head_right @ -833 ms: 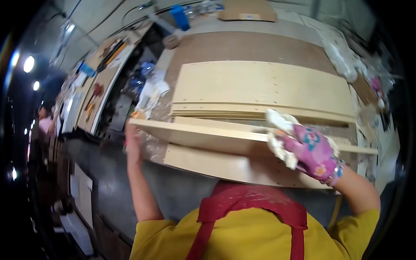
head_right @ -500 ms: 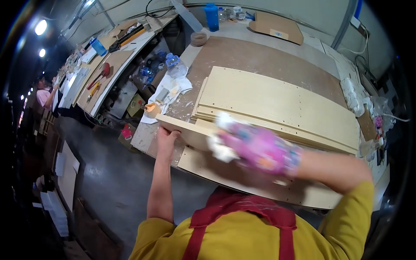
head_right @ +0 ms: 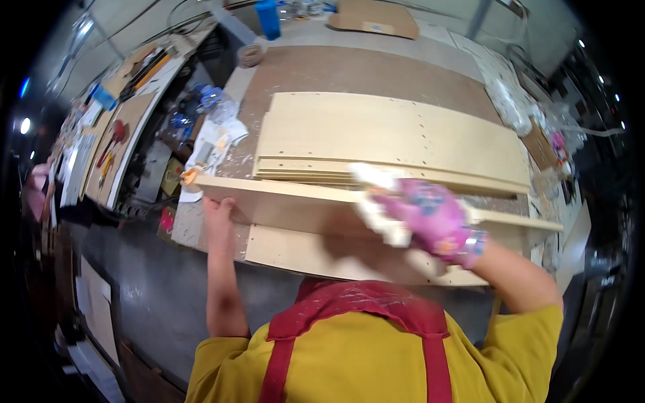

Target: The person wipes the surface of a light-colored wooden board with a white cloth. They flip the board over to wipe the other side and continue wiping the edges and surfaces repeatedly. The person occasionally pauses to adjust the cloth or pick up a bottle from the table.

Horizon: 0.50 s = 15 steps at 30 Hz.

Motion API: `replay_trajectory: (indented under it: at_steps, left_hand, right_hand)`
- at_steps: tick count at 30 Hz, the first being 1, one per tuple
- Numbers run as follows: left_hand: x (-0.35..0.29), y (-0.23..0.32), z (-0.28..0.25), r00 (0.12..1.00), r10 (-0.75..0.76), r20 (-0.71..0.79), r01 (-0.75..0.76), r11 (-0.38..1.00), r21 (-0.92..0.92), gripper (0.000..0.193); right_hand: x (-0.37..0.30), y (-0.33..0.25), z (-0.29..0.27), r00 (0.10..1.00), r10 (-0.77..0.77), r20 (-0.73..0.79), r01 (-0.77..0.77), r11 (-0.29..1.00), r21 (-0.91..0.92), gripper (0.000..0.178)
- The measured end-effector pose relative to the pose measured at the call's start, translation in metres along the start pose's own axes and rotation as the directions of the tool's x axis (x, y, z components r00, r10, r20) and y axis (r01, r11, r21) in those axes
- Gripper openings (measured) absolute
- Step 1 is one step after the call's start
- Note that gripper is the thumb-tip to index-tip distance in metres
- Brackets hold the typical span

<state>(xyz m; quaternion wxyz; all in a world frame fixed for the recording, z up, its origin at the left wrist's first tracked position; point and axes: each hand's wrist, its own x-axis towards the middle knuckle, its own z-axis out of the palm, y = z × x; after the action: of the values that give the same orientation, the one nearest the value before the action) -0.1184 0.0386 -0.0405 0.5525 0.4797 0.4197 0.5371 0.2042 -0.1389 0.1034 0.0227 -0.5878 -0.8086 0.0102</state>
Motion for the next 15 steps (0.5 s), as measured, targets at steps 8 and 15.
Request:
replay_trajectory:
  at_steps: [8,15]
  left_hand:
    - [0.015,-0.003,-0.033,0.975,0.220,0.017,-0.199,0.842,0.501,0.040]
    - [-0.082,0.095,0.196,0.447,0.466,0.763,-0.893,0.188,0.408,0.076]
  right_hand:
    - [-0.189,0.078,0.001,0.880,0.402,-0.254,-0.431,0.900,-0.067,0.041]
    - [-0.166,0.092,0.039,0.934,0.070,-0.350,-0.077,0.997,-0.008,0.044]
